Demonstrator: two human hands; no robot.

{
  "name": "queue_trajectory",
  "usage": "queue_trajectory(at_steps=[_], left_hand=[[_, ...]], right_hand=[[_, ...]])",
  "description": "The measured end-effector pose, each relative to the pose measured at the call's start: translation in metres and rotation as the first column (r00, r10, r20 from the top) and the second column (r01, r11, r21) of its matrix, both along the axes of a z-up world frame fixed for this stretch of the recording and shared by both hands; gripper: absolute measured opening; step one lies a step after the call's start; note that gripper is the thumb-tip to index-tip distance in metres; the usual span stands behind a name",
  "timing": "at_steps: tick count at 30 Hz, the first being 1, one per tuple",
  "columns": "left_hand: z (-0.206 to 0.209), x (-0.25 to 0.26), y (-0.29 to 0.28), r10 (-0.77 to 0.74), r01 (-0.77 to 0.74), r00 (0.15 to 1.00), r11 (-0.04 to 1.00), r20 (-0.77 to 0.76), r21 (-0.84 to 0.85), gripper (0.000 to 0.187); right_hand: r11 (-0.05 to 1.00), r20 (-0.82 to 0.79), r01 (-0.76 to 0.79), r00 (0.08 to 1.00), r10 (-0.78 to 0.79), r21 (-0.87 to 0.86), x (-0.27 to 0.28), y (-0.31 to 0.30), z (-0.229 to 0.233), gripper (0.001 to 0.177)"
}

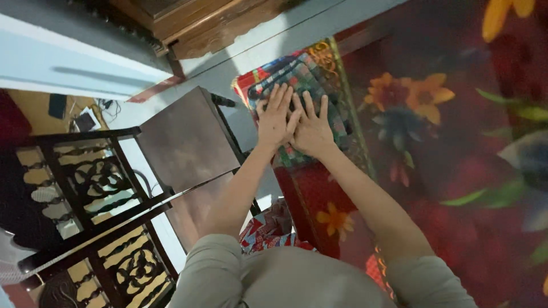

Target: The person wipes a floral-patterned table surface using a cloth and a spray bottle. They repeatedly spray cleaner onto the table and wipe the surface in circular and back-and-forth motions, covering different areas of the tabletop.

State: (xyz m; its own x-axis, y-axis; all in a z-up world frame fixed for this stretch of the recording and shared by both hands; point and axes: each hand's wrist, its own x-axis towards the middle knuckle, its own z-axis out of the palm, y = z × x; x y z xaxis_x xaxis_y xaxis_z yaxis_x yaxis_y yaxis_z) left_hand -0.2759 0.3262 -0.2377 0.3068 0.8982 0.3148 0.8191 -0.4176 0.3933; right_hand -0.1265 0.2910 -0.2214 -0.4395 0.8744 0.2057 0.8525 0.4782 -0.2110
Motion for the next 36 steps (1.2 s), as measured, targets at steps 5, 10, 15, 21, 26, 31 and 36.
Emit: queue_trajectory(at_steps=[5, 10, 15, 21, 26, 31, 36], left_hand=[[-0.009, -0.036, 0.04, 0.179, -0.17, 0.981, 0.978, -0.07, 0.124, 0.062], [0.022, -0.059, 0.066, 0.208, -0.218, 0.976, 0.953, -0.068, -0.212, 0.055], [0.012, -0.055, 0.064, 0.237, -0.227, 0.97, 0.96, 0.049, -0.162, 0.055], [0.012, -0.047, 0.024, 0.263, -0.256, 0.964, 0.958, 0.042, -0.127, 0.064], [0.018, -0.038, -0.025, 0.216, -0.172, 0.961, 0.956, 0.171, -0.238, 0.067], [0.005, -0.021, -0.086, 0.181, -0.172, 0.982, 0.976, 0.053, -0.136, 0.072], [0.019, 0.003, -0.17, 0.081, -0.073, 0.996, 0.979, 0.033, -0.193, 0.078]], right_hand=[[0.969, 0.186, -0.001, 0.981, -0.046, 0.246, -0.035, 0.042, -0.003, 0.064], [0.995, 0.066, -0.047, 0.996, 0.053, -0.087, -0.058, 0.064, 0.026, 0.072], [0.979, 0.027, -0.027, 0.999, 0.022, 0.202, -0.057, 0.066, 0.025, 0.062], [0.953, 0.116, 0.017, 0.992, -0.054, 0.302, -0.055, 0.031, 0.019, 0.056], [0.962, 0.142, 0.031, 0.987, -0.072, 0.273, -0.047, -0.017, 0.021, 0.057], [0.96, 0.083, 0.031, 0.995, -0.056, 0.277, -0.028, -0.079, -0.002, 0.058], [0.998, 0.11, 0.035, 0.993, -0.039, 0.042, -0.001, -0.173, 0.006, 0.062]])
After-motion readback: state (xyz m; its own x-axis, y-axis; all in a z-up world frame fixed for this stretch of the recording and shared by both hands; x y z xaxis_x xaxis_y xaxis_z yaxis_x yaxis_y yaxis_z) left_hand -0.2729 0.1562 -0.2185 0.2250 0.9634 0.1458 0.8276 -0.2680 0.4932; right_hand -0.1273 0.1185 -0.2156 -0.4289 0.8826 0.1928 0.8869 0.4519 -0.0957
